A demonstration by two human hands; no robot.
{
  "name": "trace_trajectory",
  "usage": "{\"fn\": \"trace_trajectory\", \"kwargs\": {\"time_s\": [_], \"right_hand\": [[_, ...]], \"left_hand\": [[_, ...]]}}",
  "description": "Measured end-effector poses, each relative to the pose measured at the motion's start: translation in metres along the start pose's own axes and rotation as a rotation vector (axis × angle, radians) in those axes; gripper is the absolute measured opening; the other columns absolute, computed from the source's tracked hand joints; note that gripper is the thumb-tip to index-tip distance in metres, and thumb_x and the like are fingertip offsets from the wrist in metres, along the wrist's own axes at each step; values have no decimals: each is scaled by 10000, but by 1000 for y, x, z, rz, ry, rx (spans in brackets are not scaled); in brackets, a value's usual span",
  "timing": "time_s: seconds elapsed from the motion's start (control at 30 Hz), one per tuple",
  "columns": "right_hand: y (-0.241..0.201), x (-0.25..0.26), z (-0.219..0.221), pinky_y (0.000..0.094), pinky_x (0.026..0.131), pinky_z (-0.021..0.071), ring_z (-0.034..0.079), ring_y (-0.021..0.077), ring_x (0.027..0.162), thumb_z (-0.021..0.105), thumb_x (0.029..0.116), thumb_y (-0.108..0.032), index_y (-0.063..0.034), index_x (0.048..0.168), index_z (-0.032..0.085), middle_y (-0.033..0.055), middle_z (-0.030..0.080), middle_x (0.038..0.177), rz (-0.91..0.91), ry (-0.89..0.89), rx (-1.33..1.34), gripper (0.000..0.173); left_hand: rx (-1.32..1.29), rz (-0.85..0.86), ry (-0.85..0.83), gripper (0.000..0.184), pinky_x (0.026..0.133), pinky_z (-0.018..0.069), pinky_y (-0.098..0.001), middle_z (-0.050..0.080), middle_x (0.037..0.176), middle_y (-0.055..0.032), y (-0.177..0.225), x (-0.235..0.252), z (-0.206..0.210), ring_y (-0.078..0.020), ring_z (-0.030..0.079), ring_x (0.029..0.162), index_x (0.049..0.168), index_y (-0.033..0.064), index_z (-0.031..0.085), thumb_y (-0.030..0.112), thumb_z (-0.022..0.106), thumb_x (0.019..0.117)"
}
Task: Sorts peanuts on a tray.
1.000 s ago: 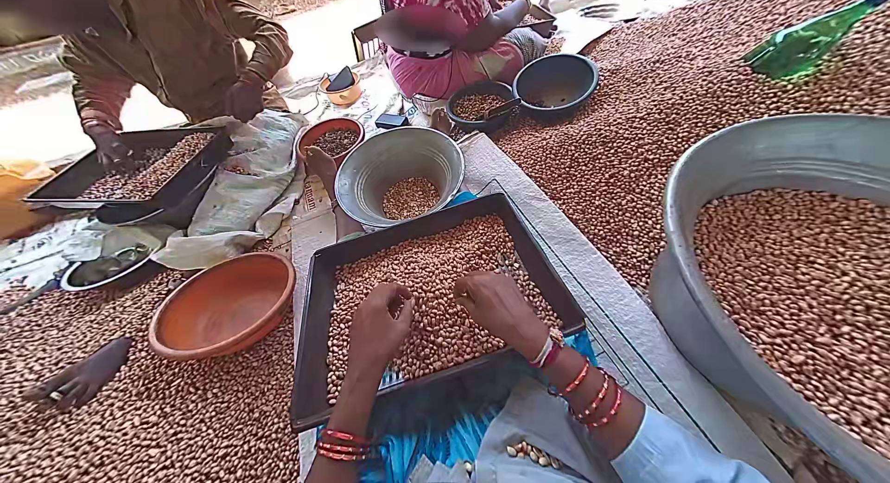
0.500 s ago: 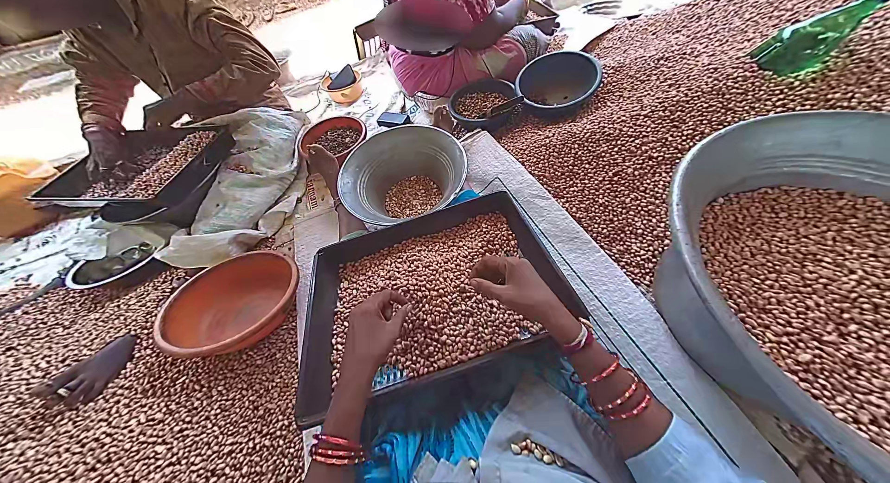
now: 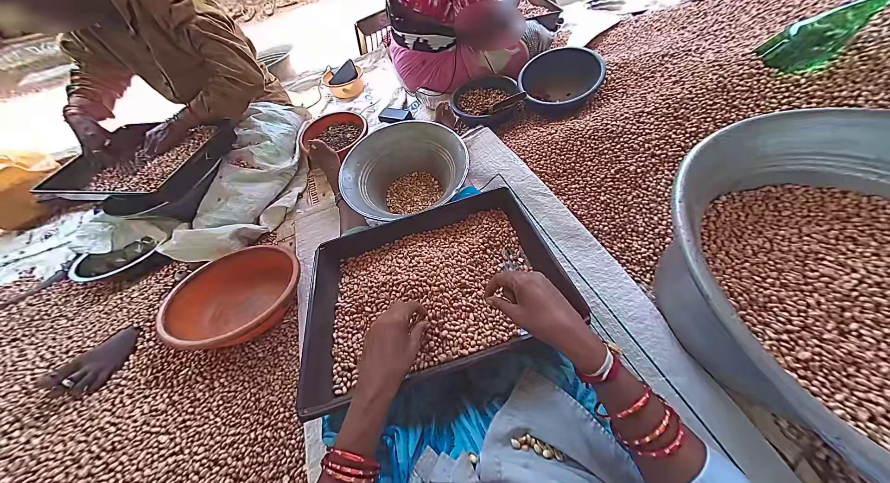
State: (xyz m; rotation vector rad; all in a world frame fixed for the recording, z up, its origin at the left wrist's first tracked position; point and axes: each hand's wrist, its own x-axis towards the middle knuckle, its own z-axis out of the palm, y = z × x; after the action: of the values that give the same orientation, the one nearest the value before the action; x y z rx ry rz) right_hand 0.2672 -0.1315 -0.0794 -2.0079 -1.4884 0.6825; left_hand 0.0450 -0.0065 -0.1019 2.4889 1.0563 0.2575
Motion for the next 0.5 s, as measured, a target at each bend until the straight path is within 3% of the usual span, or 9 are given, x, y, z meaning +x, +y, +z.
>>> {"fn": "trace_trajectory", "kwargs": {"time_s": [0.07,0.13,0.17,0.23,0.3,0.4,0.5], "right_hand": [[-2,1,9,469,736,498,624,269,742,643,979,-173,-43,1050,759,128,686,823,-66,-14,-36,189],[-5,2,19,522,807,529,690,330,866,642,986,-173,-42,1049,762,165,728,923,-118,-55,-64,189],[-8,2,24,538,824,536,705,349,915,632,989,-166,-36,1053,761,177,737,961,-131,-68,-76,194],[-14,3,33,543,840,540,713,366,976,602,1006,-159,-24,1066,758,188,741,1006,-146,-77,-105,215],[-17,7,39,542,852,543,711,372,1003,577,1017,-139,-15,1077,752,195,737,1032,-155,-95,-150,223],[-25,13,44,551,839,535,698,390,1008,579,1007,-109,0,1074,732,213,717,1048,-127,-164,-228,200],[-26,16,46,557,827,529,694,392,1009,588,994,-105,3,1076,721,215,710,1050,-116,-194,-256,189]], "left_hand": [[-53,-13,11,166,725,554,-499,712,858,-160,-1,2,0,-306,663,725,1059,26,770,110,722,925],[-311,-53,55,148,590,453,-287,598,689,-7,-12,5,-5,-89,505,572,1041,32,748,112,698,927],[-497,-66,62,158,573,450,-207,589,699,43,-19,5,-11,-16,505,569,1056,23,697,93,639,927],[-728,-65,69,260,537,457,-150,559,753,95,-30,4,-21,27,527,575,1105,39,579,89,483,868],[-646,-85,20,323,584,468,-176,578,807,71,-33,0,-29,6,546,634,1148,30,585,74,495,841],[-284,-105,-131,183,604,441,-283,590,736,-4,-24,-9,-27,-84,499,607,1093,59,720,74,654,923],[-25,-121,-243,185,822,541,-485,727,993,-151,-7,-14,-19,-295,670,850,1116,78,769,115,708,945]]}}
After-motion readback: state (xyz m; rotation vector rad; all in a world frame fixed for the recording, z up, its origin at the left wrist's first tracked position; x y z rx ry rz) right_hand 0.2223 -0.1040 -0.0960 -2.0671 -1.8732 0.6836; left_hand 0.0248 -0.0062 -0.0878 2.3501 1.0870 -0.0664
